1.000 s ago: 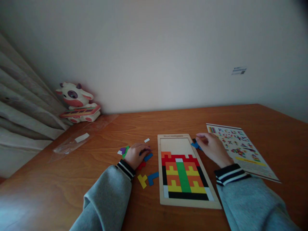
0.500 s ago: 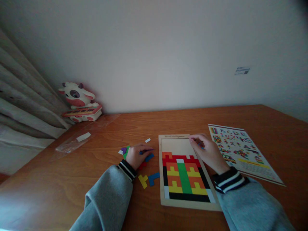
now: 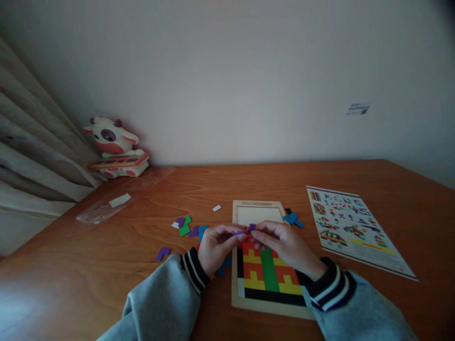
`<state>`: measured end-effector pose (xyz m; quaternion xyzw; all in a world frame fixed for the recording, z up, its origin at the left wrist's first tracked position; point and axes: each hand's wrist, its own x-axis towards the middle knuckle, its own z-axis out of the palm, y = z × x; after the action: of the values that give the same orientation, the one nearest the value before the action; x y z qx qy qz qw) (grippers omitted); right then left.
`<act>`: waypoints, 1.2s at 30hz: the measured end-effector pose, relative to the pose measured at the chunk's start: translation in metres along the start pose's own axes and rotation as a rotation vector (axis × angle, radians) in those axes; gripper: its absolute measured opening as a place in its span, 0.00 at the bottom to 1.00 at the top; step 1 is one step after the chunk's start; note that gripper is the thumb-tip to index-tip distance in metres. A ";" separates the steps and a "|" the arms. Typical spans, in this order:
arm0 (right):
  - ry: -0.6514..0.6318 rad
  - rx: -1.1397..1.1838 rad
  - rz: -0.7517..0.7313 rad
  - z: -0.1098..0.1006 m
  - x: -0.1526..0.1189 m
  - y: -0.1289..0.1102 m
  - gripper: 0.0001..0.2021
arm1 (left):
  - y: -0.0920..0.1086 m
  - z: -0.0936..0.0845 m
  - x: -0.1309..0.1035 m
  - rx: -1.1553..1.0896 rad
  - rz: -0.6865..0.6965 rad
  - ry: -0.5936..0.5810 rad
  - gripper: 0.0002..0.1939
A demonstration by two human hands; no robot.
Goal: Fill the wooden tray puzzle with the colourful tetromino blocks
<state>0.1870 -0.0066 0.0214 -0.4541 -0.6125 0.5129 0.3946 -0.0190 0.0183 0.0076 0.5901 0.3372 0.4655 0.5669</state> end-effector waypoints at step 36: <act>0.158 -0.590 0.116 -0.088 -0.002 0.033 0.14 | -0.011 -0.005 0.004 -0.227 -0.229 -0.082 0.16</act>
<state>0.2764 0.0178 0.0031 -0.6216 -0.6754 0.2978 0.2623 -0.0212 0.0251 -0.0025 0.4983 0.3242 0.4084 0.6927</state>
